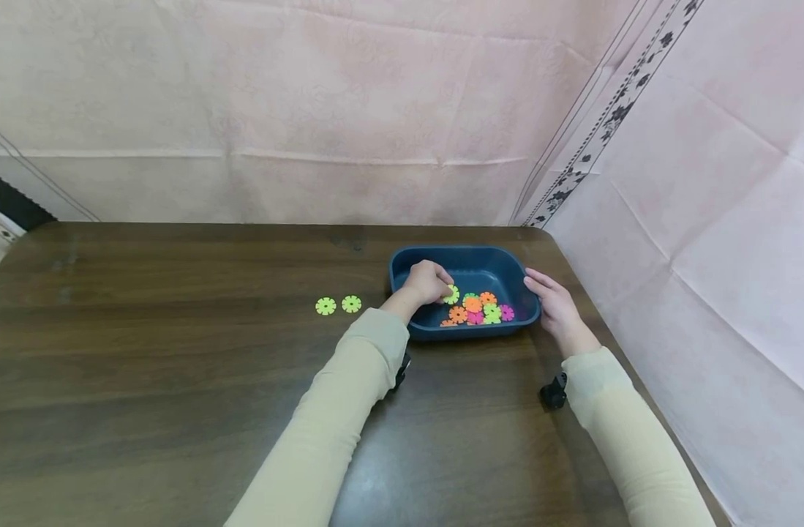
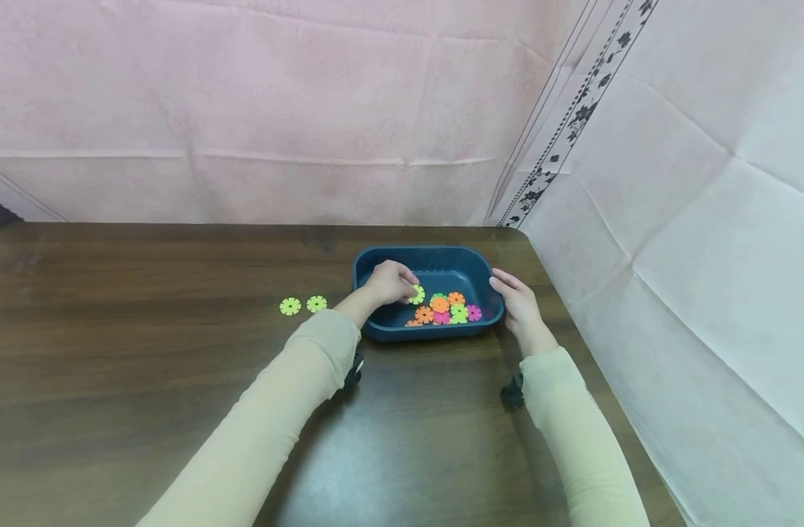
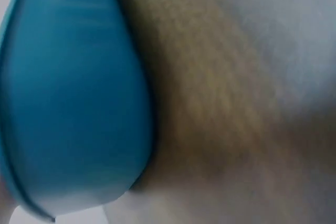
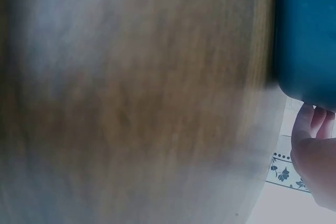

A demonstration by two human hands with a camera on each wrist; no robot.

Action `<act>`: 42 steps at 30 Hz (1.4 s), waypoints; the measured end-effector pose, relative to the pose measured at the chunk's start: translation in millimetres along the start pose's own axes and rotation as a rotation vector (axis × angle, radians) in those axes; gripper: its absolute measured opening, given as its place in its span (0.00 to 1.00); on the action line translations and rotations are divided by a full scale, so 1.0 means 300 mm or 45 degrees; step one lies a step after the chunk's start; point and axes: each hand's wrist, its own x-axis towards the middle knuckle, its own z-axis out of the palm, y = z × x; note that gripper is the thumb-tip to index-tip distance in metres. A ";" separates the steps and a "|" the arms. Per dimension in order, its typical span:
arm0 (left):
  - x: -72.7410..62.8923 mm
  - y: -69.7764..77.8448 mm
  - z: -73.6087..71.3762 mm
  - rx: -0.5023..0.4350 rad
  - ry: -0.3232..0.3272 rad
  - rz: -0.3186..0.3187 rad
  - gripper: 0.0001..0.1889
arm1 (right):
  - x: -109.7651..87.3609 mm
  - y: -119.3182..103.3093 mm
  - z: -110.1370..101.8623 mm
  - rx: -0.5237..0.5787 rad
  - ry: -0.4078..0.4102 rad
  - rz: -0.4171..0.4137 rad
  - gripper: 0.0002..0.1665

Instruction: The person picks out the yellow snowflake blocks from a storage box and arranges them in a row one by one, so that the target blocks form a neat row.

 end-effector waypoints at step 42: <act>-0.190 -0.217 -0.559 -0.615 0.065 -0.189 0.23 | 0.006 -0.002 0.004 0.006 0.001 0.005 0.36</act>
